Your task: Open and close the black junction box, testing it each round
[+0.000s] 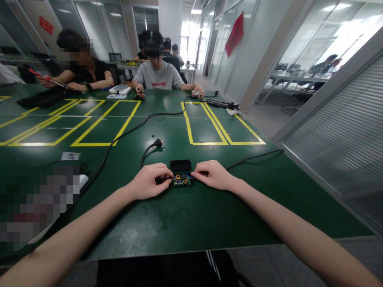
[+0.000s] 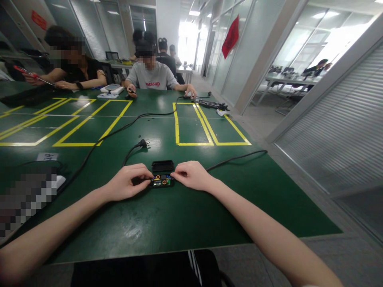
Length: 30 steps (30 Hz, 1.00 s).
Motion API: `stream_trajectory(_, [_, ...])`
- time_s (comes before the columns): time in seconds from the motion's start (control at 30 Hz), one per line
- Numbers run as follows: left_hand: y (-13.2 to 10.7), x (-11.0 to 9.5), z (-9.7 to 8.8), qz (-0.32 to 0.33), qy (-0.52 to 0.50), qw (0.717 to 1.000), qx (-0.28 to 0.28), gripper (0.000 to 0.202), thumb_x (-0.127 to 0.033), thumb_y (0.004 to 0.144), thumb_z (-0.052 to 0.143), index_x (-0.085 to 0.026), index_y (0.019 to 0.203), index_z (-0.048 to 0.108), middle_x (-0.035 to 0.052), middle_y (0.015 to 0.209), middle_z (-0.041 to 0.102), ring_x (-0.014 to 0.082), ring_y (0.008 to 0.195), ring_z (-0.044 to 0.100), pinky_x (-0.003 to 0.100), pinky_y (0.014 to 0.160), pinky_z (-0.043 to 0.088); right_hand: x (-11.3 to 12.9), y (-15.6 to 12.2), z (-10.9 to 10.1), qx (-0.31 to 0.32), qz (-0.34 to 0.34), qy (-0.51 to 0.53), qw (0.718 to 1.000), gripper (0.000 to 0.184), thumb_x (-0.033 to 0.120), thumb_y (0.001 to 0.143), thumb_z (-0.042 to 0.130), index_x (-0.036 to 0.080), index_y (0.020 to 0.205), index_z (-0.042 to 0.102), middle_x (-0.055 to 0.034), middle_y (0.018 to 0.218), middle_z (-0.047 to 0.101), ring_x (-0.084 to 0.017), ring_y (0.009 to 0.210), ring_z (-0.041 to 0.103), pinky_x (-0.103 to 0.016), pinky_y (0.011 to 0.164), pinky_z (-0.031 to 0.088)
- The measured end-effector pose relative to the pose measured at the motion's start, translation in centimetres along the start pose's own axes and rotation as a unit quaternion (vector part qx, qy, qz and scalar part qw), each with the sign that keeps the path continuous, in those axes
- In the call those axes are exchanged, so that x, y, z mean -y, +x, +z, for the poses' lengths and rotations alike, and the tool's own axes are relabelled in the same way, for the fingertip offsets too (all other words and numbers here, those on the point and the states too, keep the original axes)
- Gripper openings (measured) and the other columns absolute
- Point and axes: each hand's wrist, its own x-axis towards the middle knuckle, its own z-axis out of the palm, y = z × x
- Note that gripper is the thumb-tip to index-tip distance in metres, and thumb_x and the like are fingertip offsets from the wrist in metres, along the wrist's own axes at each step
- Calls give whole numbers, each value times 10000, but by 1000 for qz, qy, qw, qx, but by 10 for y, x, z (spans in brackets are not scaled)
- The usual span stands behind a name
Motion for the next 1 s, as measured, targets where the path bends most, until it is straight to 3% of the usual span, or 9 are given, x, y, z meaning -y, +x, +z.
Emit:
stream_trajectory(0.33, [2, 4, -4, -4, -39, 999, 37, 214, -263, 968, 564, -163, 828, 691, 53, 836, 668, 160, 767, 629, 266, 708, 502, -3, 1, -1, 30, -1, -45, 999, 317, 333, 997, 606, 193, 715, 643, -43, 725, 668, -182, 708, 599, -309, 719, 426])
stream_trajectory(0.73, [5, 1, -5, 29, 26, 999, 34, 226, -241, 970, 543, -178, 806, 685, 61, 854, 693, 183, 821, 646, 283, 737, 515, -4, 2, 2, 37, 32, -41, 998, 272, 333, 985, 630, 196, 751, 647, -8, 679, 635, -150, 651, 557, -279, 676, 367])
stream_trajectory(0.87, [3, 4, -9, 18, 36, 999, 16, 203, -316, 945, 590, -171, 987, 725, 71, 903, 725, 201, 851, 673, 313, 787, 540, -8, 0, 2, -32, 58, 23, 998, 268, 377, 985, 628, 185, 805, 674, -10, 729, 625, -136, 637, 529, -267, 629, 386])
stream_trajectory(0.93, [2, 7, -12, 10, 76, 997, 16, 414, -465, 906, 669, -168, 1193, 698, 104, 1061, 732, 248, 971, 682, 372, 883, 548, -10, 0, 2, -73, 74, 30, 994, 246, 396, 994, 609, 182, 935, 717, -35, 830, 650, -151, 678, 550, -289, 662, 436])
stream_trajectory(1.0, [2, 10, -12, -5, 131, 991, 27, 773, -641, 790, 759, -186, 1394, 600, 153, 1314, 665, 328, 1185, 627, 464, 1030, 500, -11, 1, 4, -92, 81, 30, 992, 264, 396, 999, 598, 191, 1102, 728, -75, 978, 675, -192, 801, 610, -338, 760, 496])
